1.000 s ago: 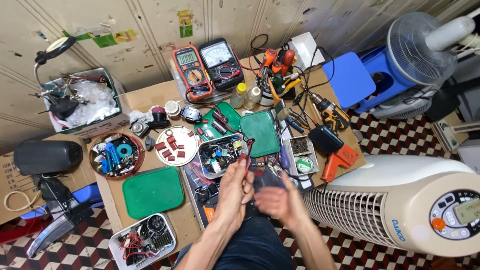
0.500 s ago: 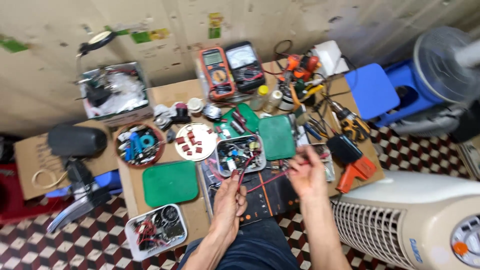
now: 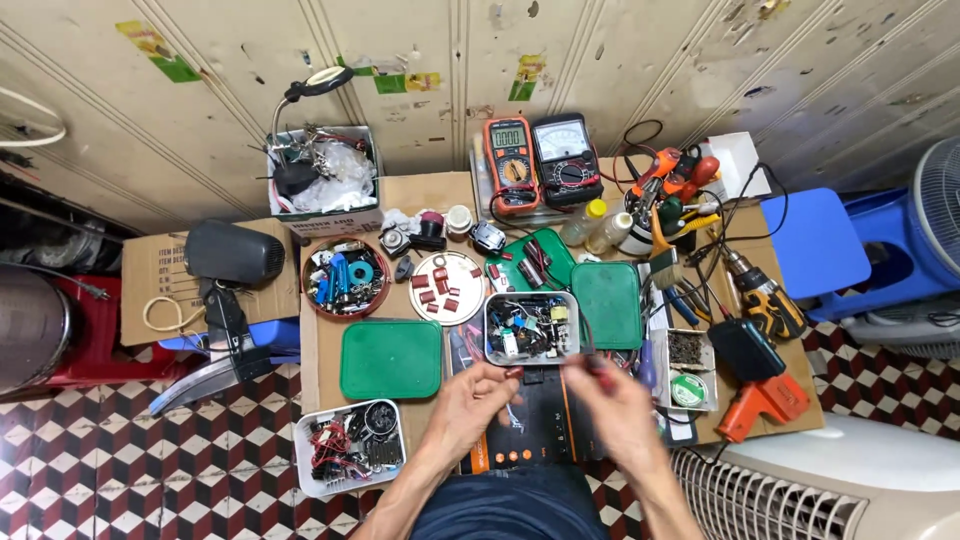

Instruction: The person tests various small electronic components, including capacitors and batteries, using a multimeter. They pick up components from a container, connect them to the multimeter probes, and observe the readings on the display.

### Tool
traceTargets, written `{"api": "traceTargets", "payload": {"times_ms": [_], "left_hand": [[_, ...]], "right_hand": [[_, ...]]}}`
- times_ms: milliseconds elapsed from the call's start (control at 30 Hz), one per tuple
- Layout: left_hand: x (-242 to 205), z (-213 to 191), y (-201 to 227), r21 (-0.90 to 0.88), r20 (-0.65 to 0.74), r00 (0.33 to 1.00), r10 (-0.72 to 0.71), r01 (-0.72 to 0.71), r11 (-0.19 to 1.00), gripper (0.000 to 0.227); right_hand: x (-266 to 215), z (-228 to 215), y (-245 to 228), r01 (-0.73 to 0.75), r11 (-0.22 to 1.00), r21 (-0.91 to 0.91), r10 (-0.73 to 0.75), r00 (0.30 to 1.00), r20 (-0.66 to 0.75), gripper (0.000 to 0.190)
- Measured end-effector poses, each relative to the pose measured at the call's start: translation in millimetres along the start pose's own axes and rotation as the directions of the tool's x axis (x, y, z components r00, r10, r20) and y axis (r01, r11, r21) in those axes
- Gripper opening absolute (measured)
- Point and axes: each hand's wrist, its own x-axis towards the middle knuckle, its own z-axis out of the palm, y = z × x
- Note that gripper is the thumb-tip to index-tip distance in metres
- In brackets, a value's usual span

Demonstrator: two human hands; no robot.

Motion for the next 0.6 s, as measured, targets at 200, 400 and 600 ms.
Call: {"api": "traceTargets", "payload": {"times_ms": [200, 400, 600], "left_hand": [[0.9, -5.2, -8.0, -0.155, 0.080, 0.996, -0.036, 0.048, 0.987, 0.025], [-19.1, 2.7, 23.0, -0.379, 0.124, 0.980, -0.158, 0.194, 0.905, 0.035], [-10.3, 5.9, 13.4, -0.511, 0.105, 0.983, -0.150, 0.183, 0.840, 0.036]], "right_hand": [[9.0, 35.0, 2.1, -0.168, 0.985, 0.031, 0.160, 0.972, 0.171, 0.025], [2.2, 42.4, -32.4, -0.285, 0.900, 0.329, 0.240, 0.956, 0.170, 0.015], [3.8, 48.6, -19.1, -0.251, 0.862, 0.441, 0.232, 0.968, 0.097, 0.016]]}}
